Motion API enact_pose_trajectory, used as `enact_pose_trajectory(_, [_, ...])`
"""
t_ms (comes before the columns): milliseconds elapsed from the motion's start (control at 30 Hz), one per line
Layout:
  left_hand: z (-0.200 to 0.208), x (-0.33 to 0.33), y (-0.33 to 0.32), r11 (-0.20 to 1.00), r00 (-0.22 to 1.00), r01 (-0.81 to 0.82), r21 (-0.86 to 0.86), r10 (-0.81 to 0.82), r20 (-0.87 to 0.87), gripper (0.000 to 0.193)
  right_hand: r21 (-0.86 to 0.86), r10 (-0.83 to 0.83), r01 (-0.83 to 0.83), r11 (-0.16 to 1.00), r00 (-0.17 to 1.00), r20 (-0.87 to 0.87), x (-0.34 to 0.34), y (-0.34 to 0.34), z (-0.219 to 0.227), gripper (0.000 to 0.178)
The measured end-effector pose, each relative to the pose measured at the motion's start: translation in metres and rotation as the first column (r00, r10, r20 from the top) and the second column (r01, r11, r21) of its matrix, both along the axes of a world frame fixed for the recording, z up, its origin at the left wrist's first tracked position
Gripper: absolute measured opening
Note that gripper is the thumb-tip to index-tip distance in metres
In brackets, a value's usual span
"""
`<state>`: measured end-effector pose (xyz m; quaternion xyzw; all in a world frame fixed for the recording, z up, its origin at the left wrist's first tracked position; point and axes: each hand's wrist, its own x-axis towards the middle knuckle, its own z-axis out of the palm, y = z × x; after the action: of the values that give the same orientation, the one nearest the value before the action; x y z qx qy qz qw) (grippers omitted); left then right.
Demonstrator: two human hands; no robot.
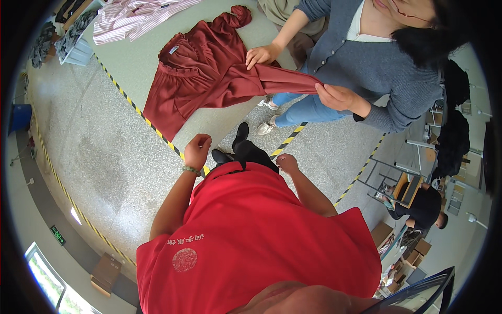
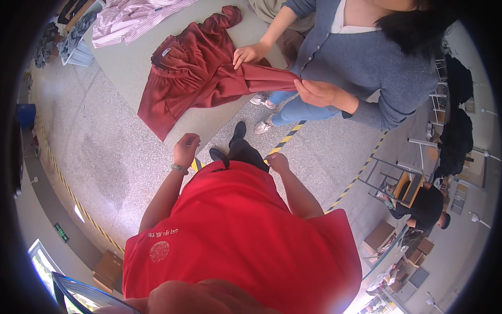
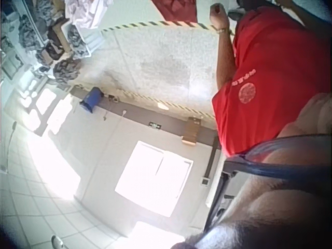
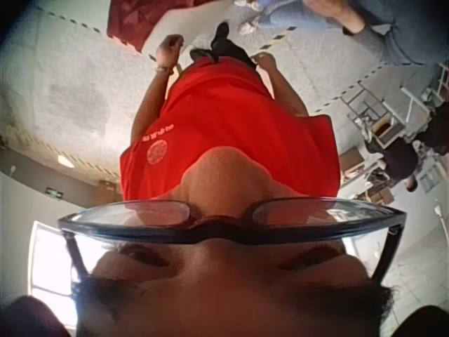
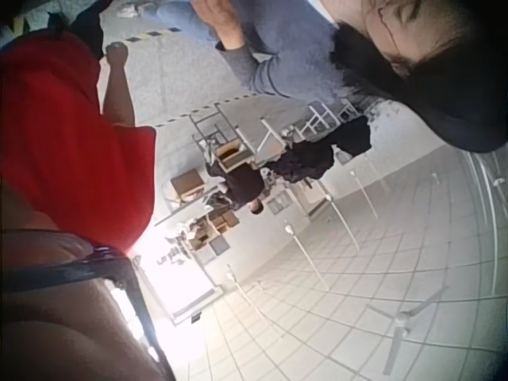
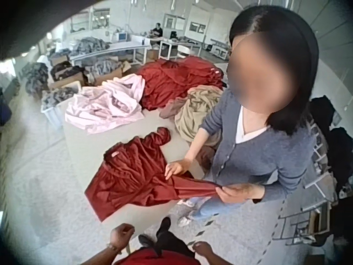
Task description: Ironing a red shirt on a table in a garment factory.
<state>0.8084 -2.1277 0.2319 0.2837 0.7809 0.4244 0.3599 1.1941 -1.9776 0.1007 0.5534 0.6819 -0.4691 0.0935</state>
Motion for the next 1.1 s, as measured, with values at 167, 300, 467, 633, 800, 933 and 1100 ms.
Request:
enact_pose_trajectory(167, [0.0,0.0,-0.006,1.0,1.0,0.002,-0.013,-0.002,-0.012,0.019,0.077,0.074,-0.078,0.994,0.996,0.049,-0.002,-0.002,0.002,0.026])
enact_pose_trajectory(300, [-0.004,-0.002,-0.01,1.0,1.0,0.001,-0.027,-0.002,-0.006,0.02,0.053,0.05,-0.054,0.997,0.996,0.067,-0.007,-0.002,0.005,0.026])
enact_pose_trajectory(467, [-0.009,-0.001,-0.016,1.0,0.999,0.003,-0.008,-0.003,-0.051,0.019,0.028,0.047,-0.047,0.999,0.999,-0.008,-0.006,0.0,0.006,0.019])
enact_pose_trajectory(633, [-0.004,0.0,-0.018,1.0,0.997,-0.008,-0.011,0.007,-0.071,0.018,0.035,0.057,-0.058,0.998,0.998,0.019,-0.006,0.0,0.008,0.021])
enact_pose_trajectory(800, [-0.003,0.001,-0.021,1.0,0.997,-0.006,-0.007,0.006,-0.072,0.018,0.043,0.09,-0.092,0.995,0.995,0.04,-0.007,-0.002,0.01,0.021])
enact_pose_trajectory(933, [-0.006,0.001,-0.025,1.0,0.997,-0.009,-0.006,0.008,-0.073,0.019,0.062,0.111,-0.113,0.992,0.993,0.037,-0.01,-0.004,0.014,0.021])
enact_pose_trajectory(1100, [-0.008,0.003,-0.025,1.0,0.998,-0.006,-0.02,0.005,-0.067,0.019,0.065,0.146,-0.148,0.987,0.989,0.039,-0.009,-0.003,0.011,0.024])
